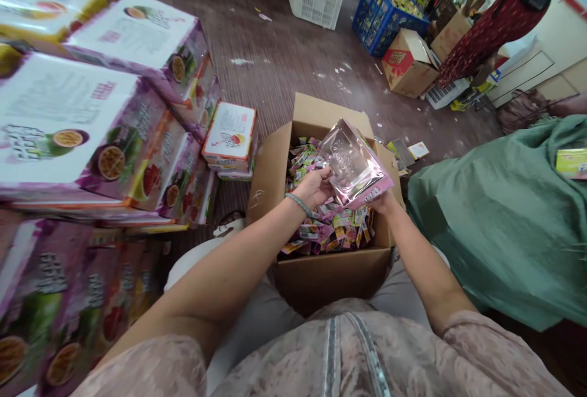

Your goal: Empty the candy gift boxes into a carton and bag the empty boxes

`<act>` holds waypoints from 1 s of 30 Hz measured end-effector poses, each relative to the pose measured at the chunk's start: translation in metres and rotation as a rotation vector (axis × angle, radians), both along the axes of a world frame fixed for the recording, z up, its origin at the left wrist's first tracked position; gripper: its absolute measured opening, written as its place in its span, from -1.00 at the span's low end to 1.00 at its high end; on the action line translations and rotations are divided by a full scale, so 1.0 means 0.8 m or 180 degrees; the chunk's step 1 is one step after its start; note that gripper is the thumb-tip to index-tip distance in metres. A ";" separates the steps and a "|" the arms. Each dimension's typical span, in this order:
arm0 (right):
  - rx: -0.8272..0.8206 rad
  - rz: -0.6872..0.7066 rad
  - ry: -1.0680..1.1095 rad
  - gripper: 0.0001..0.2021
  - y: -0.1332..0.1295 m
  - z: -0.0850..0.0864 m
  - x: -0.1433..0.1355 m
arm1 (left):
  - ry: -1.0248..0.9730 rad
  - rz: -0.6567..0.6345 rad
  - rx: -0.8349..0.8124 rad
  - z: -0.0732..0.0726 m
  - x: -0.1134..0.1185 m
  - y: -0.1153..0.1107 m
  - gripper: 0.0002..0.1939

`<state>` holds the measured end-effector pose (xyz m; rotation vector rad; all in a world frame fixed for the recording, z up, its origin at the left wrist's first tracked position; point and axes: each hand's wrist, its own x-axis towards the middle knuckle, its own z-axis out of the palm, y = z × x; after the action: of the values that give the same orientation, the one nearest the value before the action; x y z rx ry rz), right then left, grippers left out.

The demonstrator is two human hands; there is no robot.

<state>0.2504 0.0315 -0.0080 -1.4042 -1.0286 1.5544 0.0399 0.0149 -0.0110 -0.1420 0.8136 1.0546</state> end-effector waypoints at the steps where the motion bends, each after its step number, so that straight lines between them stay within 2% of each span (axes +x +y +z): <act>1: -0.0039 -0.0179 0.0060 -0.30 -0.007 0.001 0.002 | 0.0028 0.0064 0.0048 0.000 0.001 0.001 -0.86; 3: 0.0049 -0.0491 0.0220 -0.25 -0.021 0.004 0.000 | 0.0115 0.0159 0.0136 0.002 0.001 0.001 -0.80; 5: 0.0416 -0.0638 0.0259 -0.28 -0.032 0.007 -0.010 | 0.0112 0.0144 0.0304 0.005 -0.001 -0.001 -0.74; 9: 0.1066 -0.0763 0.0168 -0.17 -0.040 0.015 -0.035 | -0.0577 -0.0159 0.0975 0.012 -0.007 -0.009 -0.62; 11: 0.1266 -0.0751 0.0128 -0.18 -0.041 0.021 -0.040 | -0.0878 -0.0200 0.1094 0.013 -0.010 -0.010 -0.51; 13: 0.1515 -0.0756 -0.0014 -0.14 -0.044 0.030 -0.039 | -0.0936 -0.0153 0.0996 0.012 -0.010 -0.008 -0.51; 15: 0.1819 -0.0678 -0.0253 -0.12 -0.049 0.039 -0.035 | -0.0775 -0.0222 0.0737 0.009 -0.007 -0.004 -0.61; 19: 0.2680 -0.0229 -0.1104 -0.04 -0.054 0.057 -0.024 | 0.0028 -0.0419 0.0030 -0.001 0.001 0.004 -0.78; 22: 0.3079 0.0062 -0.1662 0.03 -0.048 0.065 -0.011 | 0.0297 -0.0146 -0.0196 -0.013 -0.002 0.011 -0.77; 25: 0.3157 0.0292 -0.1933 0.02 -0.039 0.072 0.000 | 0.0163 0.0366 -0.0148 -0.022 -0.016 0.022 -0.56; 27: 0.3144 0.0364 -0.1959 -0.03 -0.037 0.078 0.005 | 0.0097 0.0694 0.0092 -0.024 -0.026 0.029 -0.47; 30: 0.3116 0.0324 -0.1842 -0.12 -0.037 0.086 0.007 | 0.0109 0.0755 0.0612 -0.018 -0.035 0.032 -0.59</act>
<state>0.2560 0.0016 0.0610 -1.0691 -1.8797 0.4828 0.0119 0.0407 -0.0252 -0.0578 0.7334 1.3563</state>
